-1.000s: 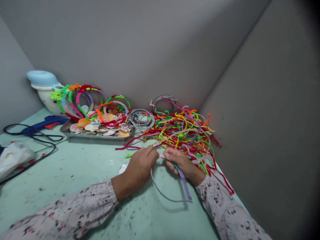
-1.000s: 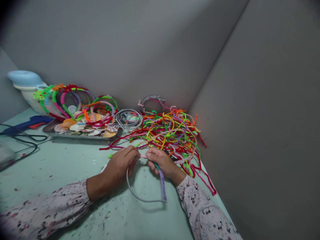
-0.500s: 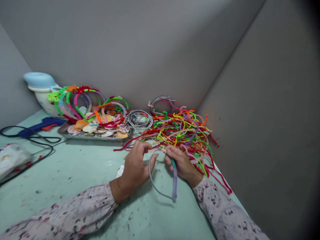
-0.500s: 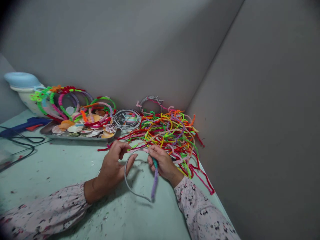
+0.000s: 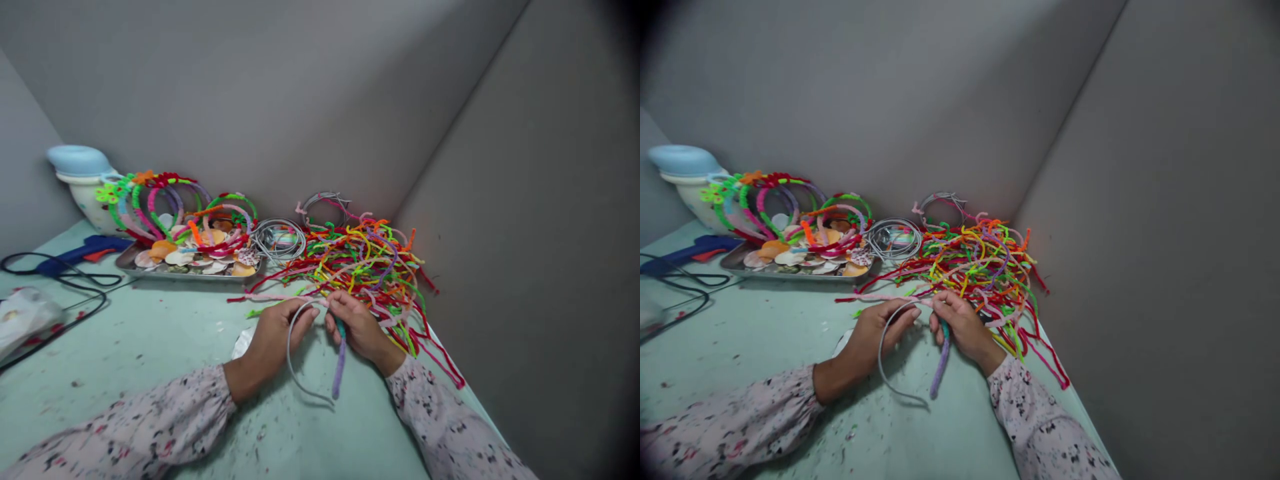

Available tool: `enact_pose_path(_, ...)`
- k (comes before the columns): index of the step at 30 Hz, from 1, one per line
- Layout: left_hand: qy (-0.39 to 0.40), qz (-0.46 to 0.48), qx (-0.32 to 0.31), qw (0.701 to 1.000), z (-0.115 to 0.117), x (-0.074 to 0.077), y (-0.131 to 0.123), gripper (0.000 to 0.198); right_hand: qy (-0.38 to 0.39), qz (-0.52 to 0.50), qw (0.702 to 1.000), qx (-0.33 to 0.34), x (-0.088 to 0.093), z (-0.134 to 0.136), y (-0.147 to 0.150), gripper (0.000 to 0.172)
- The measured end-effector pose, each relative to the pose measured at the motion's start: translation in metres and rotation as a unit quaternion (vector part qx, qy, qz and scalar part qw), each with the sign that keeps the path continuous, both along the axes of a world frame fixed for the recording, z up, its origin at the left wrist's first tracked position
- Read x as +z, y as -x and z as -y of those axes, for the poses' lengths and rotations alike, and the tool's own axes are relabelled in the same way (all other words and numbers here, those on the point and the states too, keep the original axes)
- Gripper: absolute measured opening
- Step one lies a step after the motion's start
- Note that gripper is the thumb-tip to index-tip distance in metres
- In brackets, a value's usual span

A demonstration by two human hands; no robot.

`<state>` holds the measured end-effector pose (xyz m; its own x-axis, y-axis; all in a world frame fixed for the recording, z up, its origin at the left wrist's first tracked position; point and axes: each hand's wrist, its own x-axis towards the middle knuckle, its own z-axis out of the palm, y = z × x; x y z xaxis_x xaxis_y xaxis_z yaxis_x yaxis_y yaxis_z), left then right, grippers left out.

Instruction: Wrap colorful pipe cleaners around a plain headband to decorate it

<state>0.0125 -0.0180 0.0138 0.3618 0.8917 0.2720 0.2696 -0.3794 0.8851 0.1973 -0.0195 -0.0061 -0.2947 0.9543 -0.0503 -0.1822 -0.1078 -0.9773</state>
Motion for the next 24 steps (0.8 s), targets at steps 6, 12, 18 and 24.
enact_pose_path(6,-0.006,-0.002,0.011,1.000,-0.0035,-0.0024,0.0015,0.026,-0.027,0.062,0.997,0.031,0.0055,0.0045,0.0032,0.024)
enact_pose_path(12,-0.045,-0.024,0.025,0.998,-0.0041,-0.0028,0.0034,0.022,-0.029,0.088,0.996,0.014,0.0087,0.0066,0.0075,0.026)
enact_pose_path(18,-0.073,-0.064,0.042,0.994,-0.0049,-0.0053,0.0052,0.021,-0.020,0.088,0.996,0.013,0.0050,0.0068,0.0091,0.026)
enact_pose_path(24,-0.073,-0.085,0.066,0.992,-0.0072,-0.0072,0.0027,0.018,-0.027,0.102,0.994,0.002,0.0045,0.0078,0.0080,0.026)
